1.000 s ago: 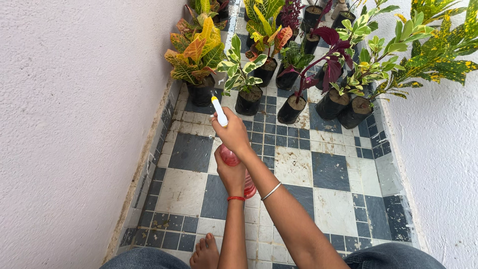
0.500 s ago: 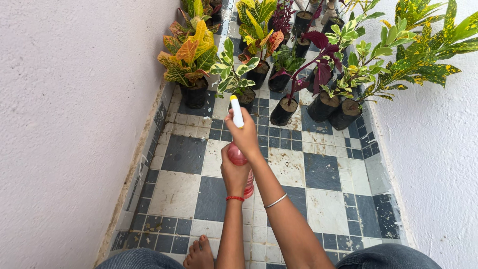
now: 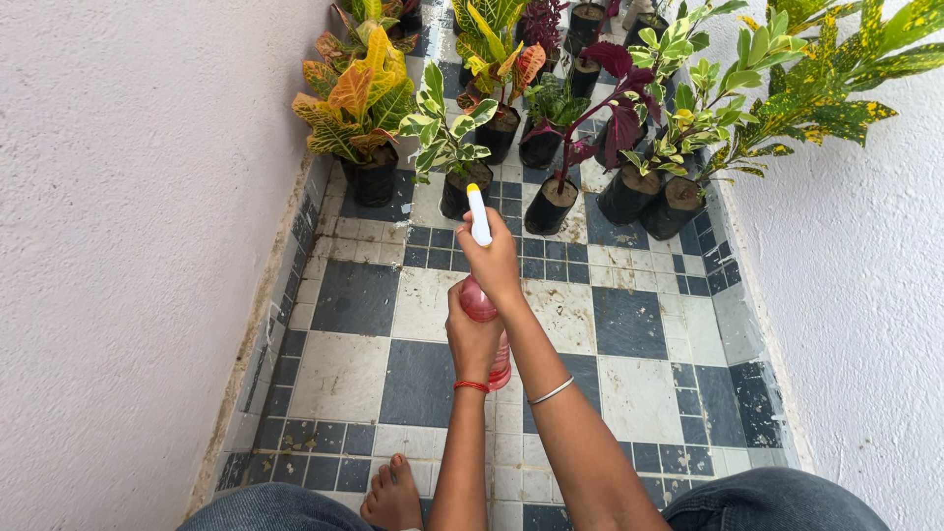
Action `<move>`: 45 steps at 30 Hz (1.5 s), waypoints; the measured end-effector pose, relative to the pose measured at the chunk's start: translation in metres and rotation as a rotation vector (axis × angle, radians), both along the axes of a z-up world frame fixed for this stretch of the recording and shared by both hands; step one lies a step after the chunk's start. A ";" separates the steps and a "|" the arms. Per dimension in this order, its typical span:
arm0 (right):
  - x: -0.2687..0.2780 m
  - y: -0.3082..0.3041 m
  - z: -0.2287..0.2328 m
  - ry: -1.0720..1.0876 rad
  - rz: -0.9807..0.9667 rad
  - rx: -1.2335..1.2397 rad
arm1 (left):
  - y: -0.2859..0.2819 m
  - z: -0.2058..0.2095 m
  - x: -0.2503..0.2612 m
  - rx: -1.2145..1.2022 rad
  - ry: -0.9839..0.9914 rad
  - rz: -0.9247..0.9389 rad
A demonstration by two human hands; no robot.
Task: The person sits on a tiled floor and uses a pink spray bottle to mist a row of potted plants. They systematically move from one plant to the next, spraying the leaves and soil of each pot.
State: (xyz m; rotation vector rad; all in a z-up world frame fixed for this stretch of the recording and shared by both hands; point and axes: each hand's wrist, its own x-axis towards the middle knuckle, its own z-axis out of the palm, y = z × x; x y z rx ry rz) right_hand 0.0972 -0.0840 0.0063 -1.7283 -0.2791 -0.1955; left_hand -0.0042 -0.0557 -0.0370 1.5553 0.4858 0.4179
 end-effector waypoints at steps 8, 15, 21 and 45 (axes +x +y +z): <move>0.000 0.000 -0.015 0.019 -0.038 -0.029 | 0.001 -0.012 -0.002 -0.026 0.086 -0.025; -0.002 -0.003 -0.016 0.091 -0.130 -0.132 | -0.004 -0.021 -0.001 -0.002 0.057 -0.018; -0.002 -0.003 -0.021 0.015 -0.132 -0.066 | -0.004 -0.023 0.000 0.043 0.101 -0.013; 0.005 -0.012 -0.036 0.113 -0.155 -0.131 | -0.012 -0.033 0.000 0.037 0.155 -0.018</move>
